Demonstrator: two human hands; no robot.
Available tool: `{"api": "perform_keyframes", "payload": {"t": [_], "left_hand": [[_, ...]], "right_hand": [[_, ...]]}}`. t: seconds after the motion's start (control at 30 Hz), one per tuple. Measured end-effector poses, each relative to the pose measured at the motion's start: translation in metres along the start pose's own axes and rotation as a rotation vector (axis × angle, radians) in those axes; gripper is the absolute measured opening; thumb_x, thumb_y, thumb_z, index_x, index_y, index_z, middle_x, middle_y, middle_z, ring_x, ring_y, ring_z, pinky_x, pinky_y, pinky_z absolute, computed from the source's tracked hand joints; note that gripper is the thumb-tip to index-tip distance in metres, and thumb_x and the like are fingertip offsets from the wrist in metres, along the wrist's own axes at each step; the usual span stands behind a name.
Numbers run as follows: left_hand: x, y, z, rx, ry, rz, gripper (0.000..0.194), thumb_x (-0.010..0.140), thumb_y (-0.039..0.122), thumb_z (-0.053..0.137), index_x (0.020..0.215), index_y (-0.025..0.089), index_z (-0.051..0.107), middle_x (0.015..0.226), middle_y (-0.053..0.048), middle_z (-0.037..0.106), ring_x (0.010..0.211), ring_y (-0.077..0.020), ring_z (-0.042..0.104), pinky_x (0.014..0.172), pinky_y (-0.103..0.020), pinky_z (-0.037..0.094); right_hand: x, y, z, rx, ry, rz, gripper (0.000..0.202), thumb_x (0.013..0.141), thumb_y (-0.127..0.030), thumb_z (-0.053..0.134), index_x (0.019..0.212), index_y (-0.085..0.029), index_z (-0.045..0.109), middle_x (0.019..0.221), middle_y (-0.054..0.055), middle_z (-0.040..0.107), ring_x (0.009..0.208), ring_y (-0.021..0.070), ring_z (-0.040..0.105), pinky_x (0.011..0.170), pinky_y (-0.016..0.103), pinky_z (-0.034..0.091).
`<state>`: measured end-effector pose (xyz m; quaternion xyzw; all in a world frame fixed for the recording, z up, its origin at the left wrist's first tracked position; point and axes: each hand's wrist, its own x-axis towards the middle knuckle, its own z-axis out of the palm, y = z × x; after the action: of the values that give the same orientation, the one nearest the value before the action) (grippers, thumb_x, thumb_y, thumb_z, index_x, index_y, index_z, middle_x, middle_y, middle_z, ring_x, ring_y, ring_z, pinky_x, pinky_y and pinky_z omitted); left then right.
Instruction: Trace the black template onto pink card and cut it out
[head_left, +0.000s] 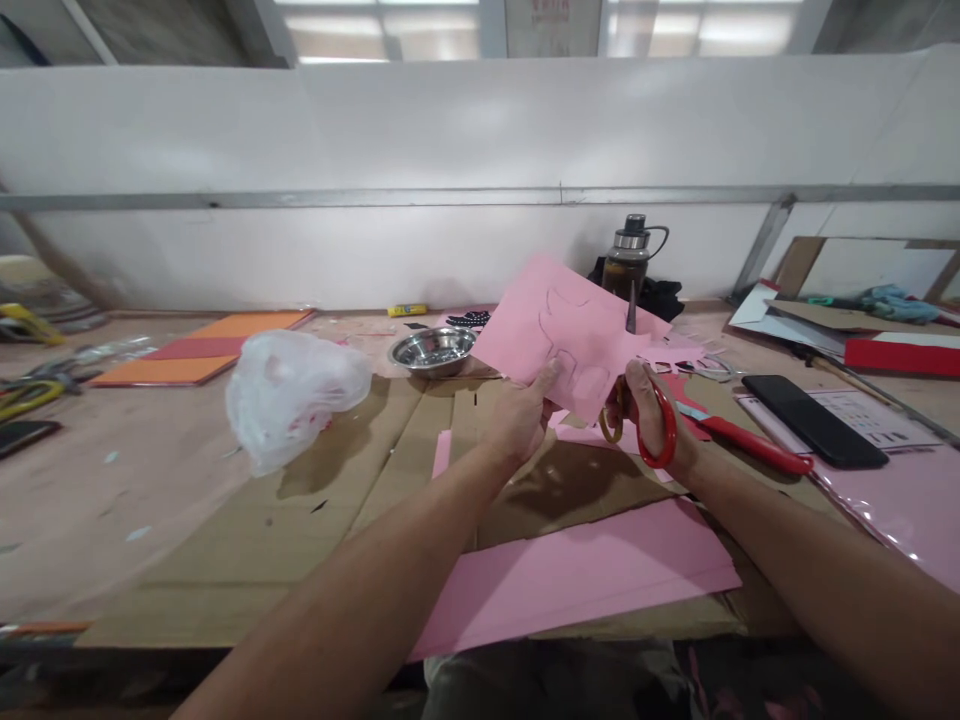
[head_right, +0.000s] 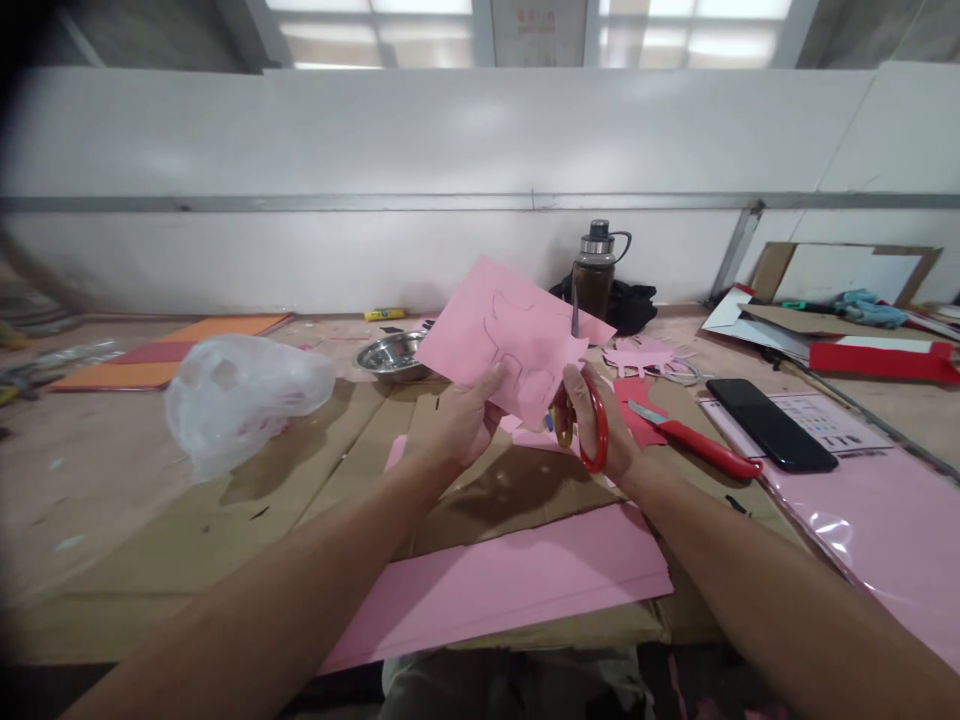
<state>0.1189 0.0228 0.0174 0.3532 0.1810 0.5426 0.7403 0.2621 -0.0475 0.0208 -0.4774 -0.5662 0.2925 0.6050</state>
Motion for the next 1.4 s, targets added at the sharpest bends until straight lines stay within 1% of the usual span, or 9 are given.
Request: {"api": "perform_keyframes", "payload": {"t": [0.17, 0.3, 0.47, 0.6, 0.77, 0.97, 1.13, 1.3, 1.4], "left_hand": [[-0.002, 0.002, 0.000, 0.039, -0.015, -0.005, 0.025, 0.073, 0.023, 0.083, 0.096, 0.020, 0.073, 0.110, -0.006, 0.077, 0.104, -0.0185, 0.070, 0.091, -0.029, 0.055], [-0.002, 0.001, -0.002, 0.053, -0.050, 0.021, 0.027, 0.075, 0.026, 0.082, 0.100, 0.019, 0.074, 0.112, -0.007, 0.076, 0.105, -0.0186, 0.070, 0.093, -0.029, 0.054], [-0.003, 0.001, -0.001, 0.075, -0.060, 0.022, 0.029, 0.072, 0.027, 0.084, 0.099, 0.021, 0.074, 0.116, -0.006, 0.075, 0.107, -0.0191, 0.070, 0.093, -0.030, 0.054], [-0.005, 0.001, 0.002, 0.065, -0.042, 0.013, 0.032, 0.070, 0.025, 0.085, 0.100, 0.021, 0.074, 0.113, -0.005, 0.076, 0.109, -0.0193, 0.069, 0.093, -0.030, 0.054], [-0.004, 0.001, 0.002, 0.048, -0.031, 0.004, 0.035, 0.069, 0.023, 0.086, 0.101, 0.020, 0.074, 0.111, -0.005, 0.077, 0.109, -0.0194, 0.069, 0.094, -0.030, 0.054], [-0.004, 0.001, 0.001, 0.062, -0.028, 0.013, 0.037, 0.072, 0.024, 0.084, 0.108, 0.022, 0.073, 0.118, -0.005, 0.075, 0.111, -0.0183, 0.069, 0.096, -0.028, 0.053], [-0.003, -0.002, 0.000, 0.027, -0.028, 0.012, 0.044, 0.071, 0.021, 0.084, 0.113, 0.020, 0.072, 0.112, -0.007, 0.076, 0.112, -0.0193, 0.069, 0.096, -0.028, 0.054], [-0.004, -0.003, -0.001, 0.040, 0.006, 0.003, 0.037, 0.069, 0.022, 0.086, 0.104, 0.017, 0.074, 0.109, -0.008, 0.077, 0.104, -0.0185, 0.071, 0.089, -0.026, 0.056], [-0.006, -0.001, 0.001, 0.058, 0.013, -0.006, 0.033, 0.070, 0.023, 0.085, 0.100, 0.016, 0.075, 0.108, -0.009, 0.077, 0.104, -0.0185, 0.071, 0.090, -0.025, 0.056]], "right_hand": [[0.002, 0.000, -0.002, -0.042, -0.022, -0.024, 0.062, 0.092, -0.074, 0.034, 0.066, -0.021, 0.053, 0.054, 0.002, 0.057, 0.050, 0.0145, 0.055, 0.055, 0.031, 0.046], [0.001, -0.004, -0.001, -0.030, -0.011, -0.030, 0.058, 0.092, -0.073, 0.037, 0.067, -0.022, 0.050, 0.051, -0.001, 0.052, 0.045, 0.0129, 0.050, 0.056, 0.031, 0.047], [-0.001, -0.006, 0.000, -0.042, 0.001, -0.025, 0.056, 0.092, -0.072, 0.038, 0.068, -0.023, 0.047, 0.050, -0.002, 0.052, 0.043, 0.0122, 0.050, 0.052, 0.030, 0.044], [-0.001, -0.008, 0.001, -0.039, 0.009, -0.026, 0.056, 0.091, -0.074, 0.038, 0.068, -0.023, 0.045, 0.051, -0.002, 0.051, 0.043, 0.0120, 0.051, 0.049, 0.030, 0.042], [0.001, -0.007, 0.001, -0.018, -0.010, -0.004, 0.059, 0.090, -0.075, 0.038, 0.068, -0.022, 0.048, 0.053, 0.000, 0.052, 0.045, 0.0126, 0.053, 0.047, 0.029, 0.042], [0.003, 0.000, -0.001, -0.012, -0.010, -0.004, 0.060, 0.089, -0.076, 0.039, 0.067, -0.022, 0.050, 0.053, 0.001, 0.053, 0.044, 0.0132, 0.053, 0.045, 0.030, 0.043], [0.002, -0.001, -0.001, -0.038, -0.015, -0.008, 0.061, 0.090, -0.077, 0.036, 0.065, -0.023, 0.049, 0.050, 0.001, 0.053, 0.043, 0.0137, 0.052, 0.046, 0.030, 0.043], [0.000, -0.003, 0.001, -0.043, 0.028, -0.005, 0.058, 0.091, -0.074, 0.040, 0.064, -0.023, 0.048, 0.052, 0.001, 0.054, 0.046, 0.0140, 0.054, 0.048, 0.030, 0.044], [0.000, -0.003, 0.001, -0.050, 0.034, -0.010, 0.057, 0.091, -0.073, 0.040, 0.065, -0.023, 0.048, 0.052, 0.001, 0.053, 0.046, 0.0141, 0.053, 0.047, 0.031, 0.043]]}}
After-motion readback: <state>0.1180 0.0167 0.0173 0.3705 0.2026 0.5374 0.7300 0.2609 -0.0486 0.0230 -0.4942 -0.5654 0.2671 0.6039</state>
